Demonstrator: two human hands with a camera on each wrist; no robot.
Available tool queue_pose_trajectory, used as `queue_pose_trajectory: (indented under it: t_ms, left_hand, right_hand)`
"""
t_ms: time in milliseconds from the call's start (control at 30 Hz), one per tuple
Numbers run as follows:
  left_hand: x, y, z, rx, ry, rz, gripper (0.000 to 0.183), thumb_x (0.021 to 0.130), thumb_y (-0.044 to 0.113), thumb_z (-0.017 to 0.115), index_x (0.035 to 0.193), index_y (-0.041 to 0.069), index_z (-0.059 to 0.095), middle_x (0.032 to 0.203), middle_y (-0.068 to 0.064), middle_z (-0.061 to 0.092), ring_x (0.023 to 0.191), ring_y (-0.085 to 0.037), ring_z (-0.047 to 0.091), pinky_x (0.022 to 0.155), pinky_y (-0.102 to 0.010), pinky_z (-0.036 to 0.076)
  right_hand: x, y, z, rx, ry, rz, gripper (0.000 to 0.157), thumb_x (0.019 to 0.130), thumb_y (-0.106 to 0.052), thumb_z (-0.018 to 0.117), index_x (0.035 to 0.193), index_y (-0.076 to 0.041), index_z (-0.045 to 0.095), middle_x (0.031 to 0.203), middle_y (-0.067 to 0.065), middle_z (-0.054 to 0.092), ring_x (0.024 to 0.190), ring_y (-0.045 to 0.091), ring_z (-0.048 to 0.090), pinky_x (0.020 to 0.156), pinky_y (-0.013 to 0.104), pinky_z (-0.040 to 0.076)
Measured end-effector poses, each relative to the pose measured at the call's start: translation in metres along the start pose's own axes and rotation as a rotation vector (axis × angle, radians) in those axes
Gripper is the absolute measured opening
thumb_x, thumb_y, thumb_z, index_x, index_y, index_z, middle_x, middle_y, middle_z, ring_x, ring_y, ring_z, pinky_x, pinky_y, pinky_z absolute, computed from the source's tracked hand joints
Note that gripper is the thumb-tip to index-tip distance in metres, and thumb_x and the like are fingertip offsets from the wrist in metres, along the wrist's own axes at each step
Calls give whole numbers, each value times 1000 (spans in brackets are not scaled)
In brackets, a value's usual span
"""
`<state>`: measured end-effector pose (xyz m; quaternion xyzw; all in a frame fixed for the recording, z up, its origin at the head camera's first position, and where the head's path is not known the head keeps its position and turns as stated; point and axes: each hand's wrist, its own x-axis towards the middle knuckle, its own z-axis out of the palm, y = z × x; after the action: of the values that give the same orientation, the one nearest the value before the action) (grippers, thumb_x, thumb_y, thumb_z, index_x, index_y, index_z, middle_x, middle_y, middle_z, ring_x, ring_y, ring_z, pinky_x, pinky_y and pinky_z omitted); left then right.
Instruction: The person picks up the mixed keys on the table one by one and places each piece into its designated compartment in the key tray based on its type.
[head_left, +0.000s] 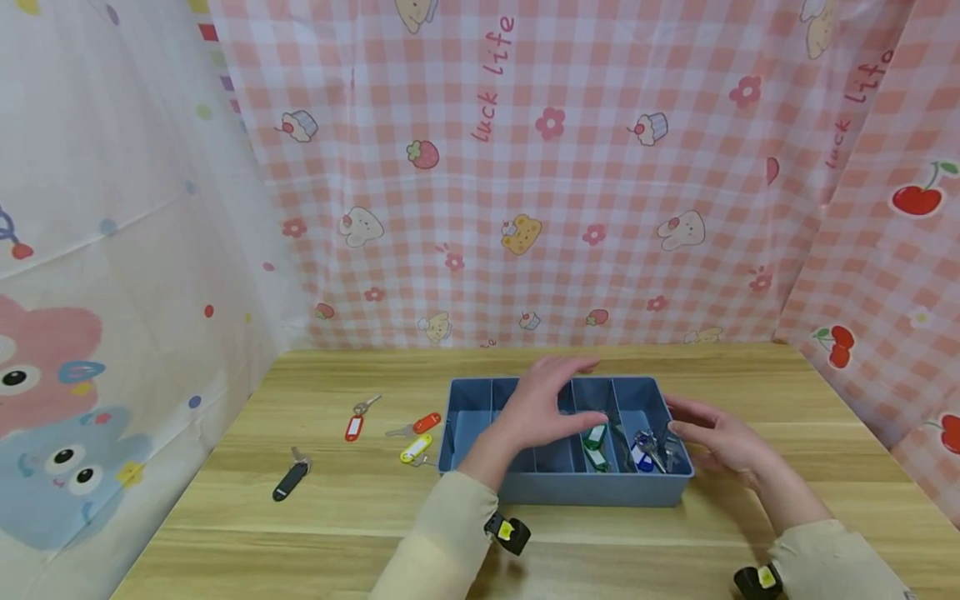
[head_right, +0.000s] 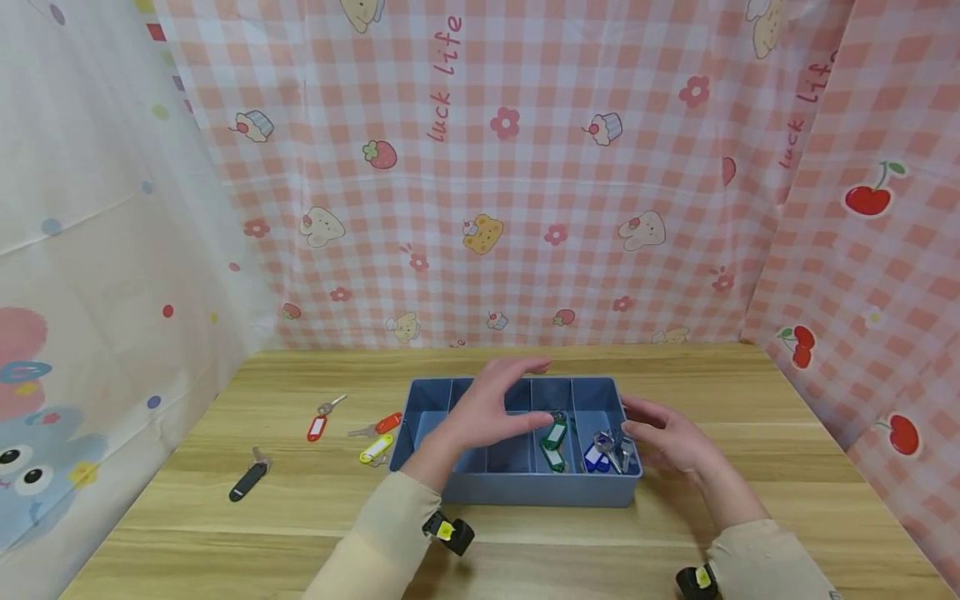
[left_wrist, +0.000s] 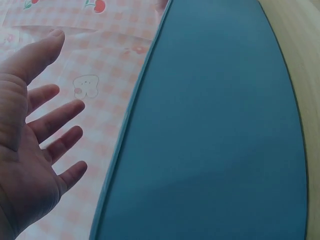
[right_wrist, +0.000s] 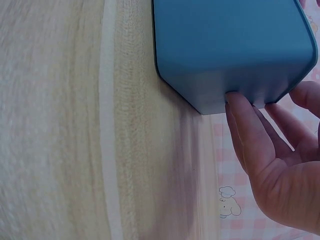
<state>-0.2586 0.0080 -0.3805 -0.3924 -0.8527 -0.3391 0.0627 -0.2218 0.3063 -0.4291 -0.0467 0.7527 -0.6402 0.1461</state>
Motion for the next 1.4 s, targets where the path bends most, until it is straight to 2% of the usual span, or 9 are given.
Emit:
queue_pose_trajectory:
  t_ms: [267,700,867,1100,1400]
  left_hand:
    - [-11,-3,-7,47,-2,19,72,88,42,74,150,23,43,147,5,48,137,-18,38,113,-49,27]
    - [-33,-12,-24,138,47,35,73,87,45,74,149,22,44,147,3,49,135,-22,39,109,-54,30]
    - [-41,-18,-34,194,71,38,73,86,46,75,148,21,45,143,2,52,132,-22,40,108,-53,31]
    - [-52,-33,-48,259,132,78,73,83,43,79,145,17,49,139,-2,56,129,-25,43,107,-52,33]
    - [-70,-52,-62,278,174,77,73,82,40,80,143,13,50,139,-5,55,128,-28,45,108,-52,32]
  right_hand:
    - [0,-1,0,-16,1,6,66,102,-18,57,153,5,23,155,32,23,110,9,57,93,41,51]
    - [-1,-2,0,-39,19,13,65,101,-18,58,153,5,25,155,31,24,111,11,56,94,43,50]
    - [-2,-3,1,-50,23,12,65,101,-19,58,153,4,25,155,32,24,112,12,56,95,45,49]
    - [-2,-3,1,-55,27,17,66,101,-20,58,153,4,26,155,31,25,113,14,56,95,47,49]
    - [-2,-4,1,-41,20,18,65,101,-19,58,153,4,25,155,32,24,113,15,57,95,45,50]
